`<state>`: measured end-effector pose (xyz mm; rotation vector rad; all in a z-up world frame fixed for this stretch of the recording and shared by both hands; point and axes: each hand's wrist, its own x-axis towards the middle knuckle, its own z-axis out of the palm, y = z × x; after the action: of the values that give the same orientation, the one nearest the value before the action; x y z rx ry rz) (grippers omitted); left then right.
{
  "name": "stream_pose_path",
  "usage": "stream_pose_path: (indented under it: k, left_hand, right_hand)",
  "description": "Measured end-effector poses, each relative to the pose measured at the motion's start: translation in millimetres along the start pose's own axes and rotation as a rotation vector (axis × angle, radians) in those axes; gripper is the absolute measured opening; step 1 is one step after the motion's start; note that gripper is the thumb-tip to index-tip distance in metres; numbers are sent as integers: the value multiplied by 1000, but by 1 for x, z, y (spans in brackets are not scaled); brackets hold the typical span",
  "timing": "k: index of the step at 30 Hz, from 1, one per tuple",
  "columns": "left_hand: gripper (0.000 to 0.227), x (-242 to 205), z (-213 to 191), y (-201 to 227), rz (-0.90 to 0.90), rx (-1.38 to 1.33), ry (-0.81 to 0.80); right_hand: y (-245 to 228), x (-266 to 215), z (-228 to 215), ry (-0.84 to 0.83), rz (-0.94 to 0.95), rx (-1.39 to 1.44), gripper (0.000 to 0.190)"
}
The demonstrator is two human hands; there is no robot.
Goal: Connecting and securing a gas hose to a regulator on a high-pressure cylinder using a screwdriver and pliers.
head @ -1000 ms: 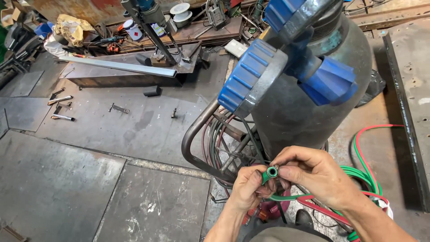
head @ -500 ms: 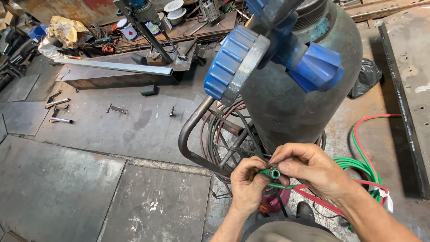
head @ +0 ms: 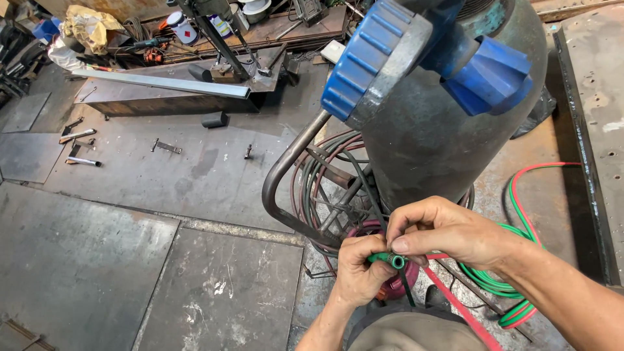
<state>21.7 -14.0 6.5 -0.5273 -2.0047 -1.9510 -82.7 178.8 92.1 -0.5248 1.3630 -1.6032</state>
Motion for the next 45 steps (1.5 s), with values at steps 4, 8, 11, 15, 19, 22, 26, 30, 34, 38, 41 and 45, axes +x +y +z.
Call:
stream_pose_path:
  k: [4,8,11,15,19,22,26,30,34,38,41,45]
  left_hand:
    - [59,-4,-3,2,-60,-20,-19]
    - [66,-10,-5,-2,-107,-134,-69]
    - [66,-13,-8,-8,-153,-210,-40]
    - [68,-19,-13,-21,-182,-279,52]
    - [70,-26,-15,-27,-218,-292,49]
    - [73,-23,-16,-22,-284,-313,2]
    - [75,-16,-17,-14,-300,-334,-100]
    - [77,-21,-17,-15,-361,-395,-93]
    - [70,-20,-12,-15,-317,-590,-82]
    - [74,-5,-7,5,-398,-580,-1]
    - [69,-11,-8,-8,-385,-628,29]
    - [68,-10,-6,1,-401,-592,-11]
  right_hand:
    - [-1,4,2,-28,11,-4,16]
    - [-3,5,3,-70,43,8,18]
    - [-3,10,2,-78,52,-48,21]
    - [-3,8,10,51,55,-140,29]
    - [21,9,13,75,-51,-23,25]
    - [26,14,11,120,-62,-13,23]
    - [26,16,1,-51,-57,57,22]
    - [25,17,0,-72,-62,-21,18]
    - [22,18,2,-86,-103,-54,18]
    - [14,19,7,15,-148,-37,19]
    - [19,22,5,82,-178,-43,20]
    - [23,20,1,3,-98,-65,20]
